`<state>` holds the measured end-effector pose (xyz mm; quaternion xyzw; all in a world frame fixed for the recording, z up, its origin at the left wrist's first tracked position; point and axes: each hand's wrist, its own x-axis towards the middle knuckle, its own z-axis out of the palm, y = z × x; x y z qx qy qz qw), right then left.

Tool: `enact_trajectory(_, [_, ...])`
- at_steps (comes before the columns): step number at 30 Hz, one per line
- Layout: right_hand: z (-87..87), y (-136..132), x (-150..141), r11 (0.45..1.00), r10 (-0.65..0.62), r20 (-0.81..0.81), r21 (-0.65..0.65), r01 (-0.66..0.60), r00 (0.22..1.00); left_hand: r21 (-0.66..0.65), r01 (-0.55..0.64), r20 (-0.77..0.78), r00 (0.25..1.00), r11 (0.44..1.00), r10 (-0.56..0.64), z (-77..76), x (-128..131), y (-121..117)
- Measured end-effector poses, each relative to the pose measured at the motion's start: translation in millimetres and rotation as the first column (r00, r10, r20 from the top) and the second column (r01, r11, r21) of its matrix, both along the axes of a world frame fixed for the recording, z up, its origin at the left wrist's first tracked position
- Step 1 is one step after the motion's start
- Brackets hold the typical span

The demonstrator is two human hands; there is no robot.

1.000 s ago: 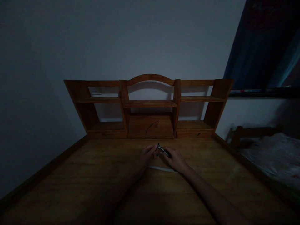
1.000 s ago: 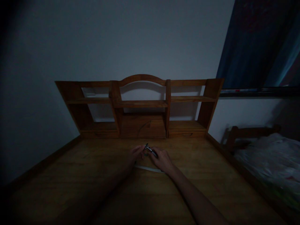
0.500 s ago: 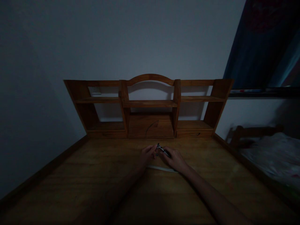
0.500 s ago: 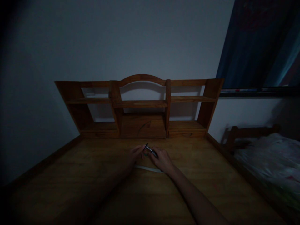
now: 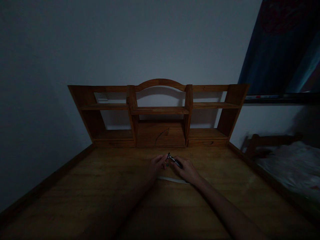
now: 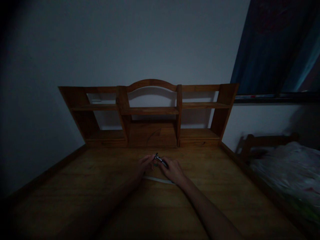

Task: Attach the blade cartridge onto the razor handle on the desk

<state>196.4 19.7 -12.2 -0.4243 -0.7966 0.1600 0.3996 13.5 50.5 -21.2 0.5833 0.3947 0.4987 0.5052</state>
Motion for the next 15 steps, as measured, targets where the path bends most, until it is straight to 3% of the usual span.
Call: enact_trajectory(15, [-2.0,0.9,0.8,1.000,0.017,-0.016,0.014,-0.017,1.000,0.000,-0.003,-0.001,1.000,1.000,0.003,-2.1,0.2,-0.1])
